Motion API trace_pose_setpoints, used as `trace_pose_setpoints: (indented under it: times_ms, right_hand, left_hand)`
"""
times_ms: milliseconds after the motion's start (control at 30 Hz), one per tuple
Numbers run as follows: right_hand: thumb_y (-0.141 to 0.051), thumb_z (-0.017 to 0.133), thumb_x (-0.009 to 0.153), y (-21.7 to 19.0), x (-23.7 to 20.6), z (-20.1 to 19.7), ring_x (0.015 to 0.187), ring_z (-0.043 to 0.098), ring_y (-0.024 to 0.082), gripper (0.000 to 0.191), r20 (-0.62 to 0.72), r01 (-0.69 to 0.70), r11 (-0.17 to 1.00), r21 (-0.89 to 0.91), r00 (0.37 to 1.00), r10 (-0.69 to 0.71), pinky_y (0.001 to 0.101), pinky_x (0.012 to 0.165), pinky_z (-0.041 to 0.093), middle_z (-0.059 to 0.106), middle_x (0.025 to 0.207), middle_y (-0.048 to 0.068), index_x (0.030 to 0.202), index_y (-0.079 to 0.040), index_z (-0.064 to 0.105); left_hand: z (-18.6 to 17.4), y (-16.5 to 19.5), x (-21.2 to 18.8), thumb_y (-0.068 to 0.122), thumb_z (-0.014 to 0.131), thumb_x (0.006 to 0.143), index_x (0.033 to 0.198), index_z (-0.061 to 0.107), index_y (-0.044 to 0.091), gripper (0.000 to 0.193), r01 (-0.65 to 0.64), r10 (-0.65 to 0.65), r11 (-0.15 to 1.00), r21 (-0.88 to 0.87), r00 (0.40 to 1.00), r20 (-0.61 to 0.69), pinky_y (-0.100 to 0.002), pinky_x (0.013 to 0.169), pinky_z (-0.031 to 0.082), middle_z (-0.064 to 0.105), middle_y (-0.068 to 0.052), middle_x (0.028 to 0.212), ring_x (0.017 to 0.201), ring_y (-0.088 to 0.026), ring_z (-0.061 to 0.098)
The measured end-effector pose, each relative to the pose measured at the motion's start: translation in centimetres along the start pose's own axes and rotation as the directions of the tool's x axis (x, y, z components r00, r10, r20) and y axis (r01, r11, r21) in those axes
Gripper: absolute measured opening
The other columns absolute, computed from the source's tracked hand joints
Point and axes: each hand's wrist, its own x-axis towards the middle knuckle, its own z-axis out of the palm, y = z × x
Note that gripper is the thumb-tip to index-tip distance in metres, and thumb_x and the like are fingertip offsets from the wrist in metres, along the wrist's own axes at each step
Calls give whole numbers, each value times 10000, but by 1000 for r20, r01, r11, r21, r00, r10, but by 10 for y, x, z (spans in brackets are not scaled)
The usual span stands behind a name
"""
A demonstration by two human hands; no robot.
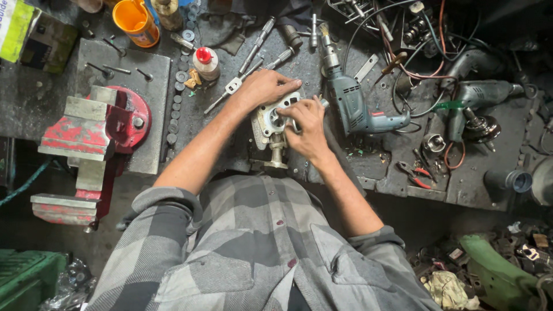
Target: The person works on a motorcycle engine cylinder head at a cluttered workbench. They hold and turn the head, fit a valve component into its bore, press and seat parts by hand, wipe the head with a cloth, apply liquid from a bottle onto it, and position the head near a bench vise.
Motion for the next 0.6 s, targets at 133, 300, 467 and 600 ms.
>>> trace_pose_setpoints:
  times_ms: [133,300,467,600]
  right_hand:
    - [-65,694,778,-11,-6,-1,1354,483,322,448,-53,14,999,-52,998,-17,609,1256,223,579,1362,100,1220,-139,715]
    - [-120,720,778,-23,-14,7,1433,408,401,315,-65,75,982,-171,994,-87,582,1237,248,550,1435,142,1090,-136,675]
    - [-120,689,838,-26,-18,18,1451,451,372,476,-60,0,987,-158,998,-10,548,1259,283,547,1463,137,1299,-30,618]
    - [-125,688,854,-32,-21,25,1476,435,356,509,-123,-82,984,-156,990,63,533,1275,284,527,1509,146,1340,-34,566]
  left_hand:
    - [-1,-2,1,693,546,919,1109,799,278,522,-19,19,1000,13,1000,16,-454,850,559,764,-143,947,904,-368,721]
    - [-8,4,0,672,561,906,1121,793,278,505,-82,82,996,-20,996,30,-444,831,572,763,-133,968,900,-364,726]
    - [3,4,-1,529,556,994,1188,766,239,408,-79,83,997,26,973,-217,-432,858,557,746,-129,1064,931,-335,733]
    - [16,-30,-44,363,612,1046,1225,709,91,340,-196,-8,945,-261,784,-620,-391,961,551,716,-121,1213,1091,-289,725]
